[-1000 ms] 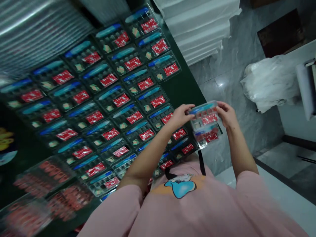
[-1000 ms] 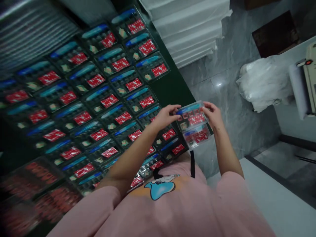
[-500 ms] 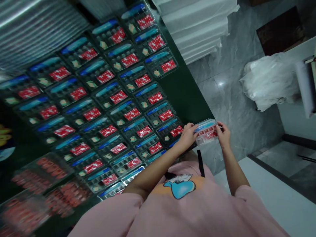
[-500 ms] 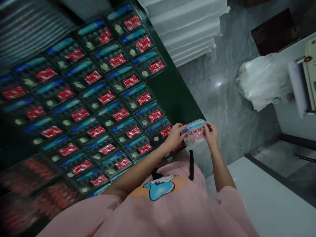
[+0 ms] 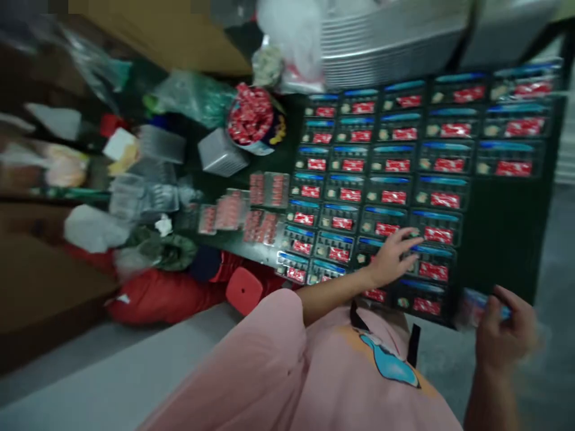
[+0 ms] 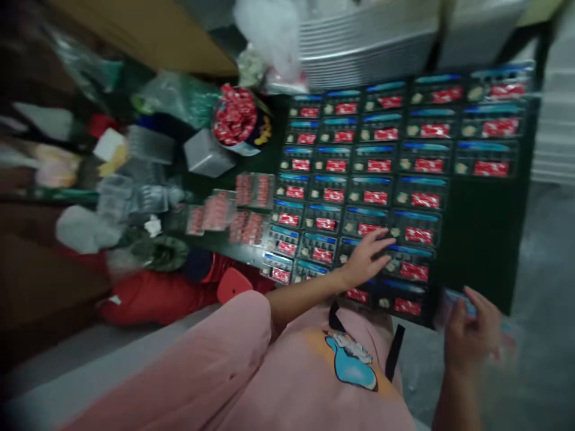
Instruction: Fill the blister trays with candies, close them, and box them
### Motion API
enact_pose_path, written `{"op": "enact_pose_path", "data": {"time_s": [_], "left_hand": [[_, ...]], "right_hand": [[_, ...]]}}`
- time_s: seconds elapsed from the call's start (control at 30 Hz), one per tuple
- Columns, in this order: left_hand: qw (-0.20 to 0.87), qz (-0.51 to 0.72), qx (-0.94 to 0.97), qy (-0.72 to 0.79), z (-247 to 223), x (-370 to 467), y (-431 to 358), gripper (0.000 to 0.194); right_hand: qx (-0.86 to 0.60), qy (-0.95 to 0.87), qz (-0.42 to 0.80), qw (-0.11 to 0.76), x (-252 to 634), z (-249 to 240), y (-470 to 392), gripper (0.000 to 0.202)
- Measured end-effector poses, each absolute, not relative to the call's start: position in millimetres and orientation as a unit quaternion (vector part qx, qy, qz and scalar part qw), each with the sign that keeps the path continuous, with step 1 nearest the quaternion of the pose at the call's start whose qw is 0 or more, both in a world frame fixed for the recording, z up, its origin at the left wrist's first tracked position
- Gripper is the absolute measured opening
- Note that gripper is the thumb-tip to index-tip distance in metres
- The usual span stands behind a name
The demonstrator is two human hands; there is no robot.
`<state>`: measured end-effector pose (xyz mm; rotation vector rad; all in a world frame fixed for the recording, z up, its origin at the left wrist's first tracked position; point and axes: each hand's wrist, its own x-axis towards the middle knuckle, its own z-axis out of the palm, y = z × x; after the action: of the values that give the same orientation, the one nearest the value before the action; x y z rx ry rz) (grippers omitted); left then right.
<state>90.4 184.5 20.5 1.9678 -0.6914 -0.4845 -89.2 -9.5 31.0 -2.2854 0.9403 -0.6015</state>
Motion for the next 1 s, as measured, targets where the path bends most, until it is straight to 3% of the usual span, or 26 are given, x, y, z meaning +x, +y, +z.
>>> {"op": "enact_pose_path", "data": {"time_s": [0.2, 0.37, 0.53, 0.7, 0.87, 1.0], "left_hand": [[0.385, -0.019, 0.922, -0.031, 12, 188, 384, 0.037], [0.274, 0.003, 0.961, 0.044, -14, 245, 519, 0.046], [0.274, -0.013, 0.961, 0.029, -39, 269, 575, 0.050], [0.278, 0.002, 0.960, 0.045, -52, 280, 591, 0.055], [0.287, -0.008, 0.957, 0.042, -59, 293, 599, 0.056], [0.292, -0.006, 0.956, 0.039, -62, 300, 601, 0.056]], "right_hand": [[-0.856, 0.085, -0.066, 0.506, 61, 18, 152, 0.022], [-0.824, -0.051, 0.008, 0.564, 160, -11, 275, 0.025], [-0.848, -0.055, 0.000, 0.526, 270, -41, 364, 0.039], [-0.909, -0.059, 0.070, 0.407, 371, -68, 412, 0.055], [-0.936, -0.091, 0.123, 0.317, 408, -78, 427, 0.059], [-0.937, -0.083, 0.144, 0.308, 408, -78, 429, 0.058]]}}
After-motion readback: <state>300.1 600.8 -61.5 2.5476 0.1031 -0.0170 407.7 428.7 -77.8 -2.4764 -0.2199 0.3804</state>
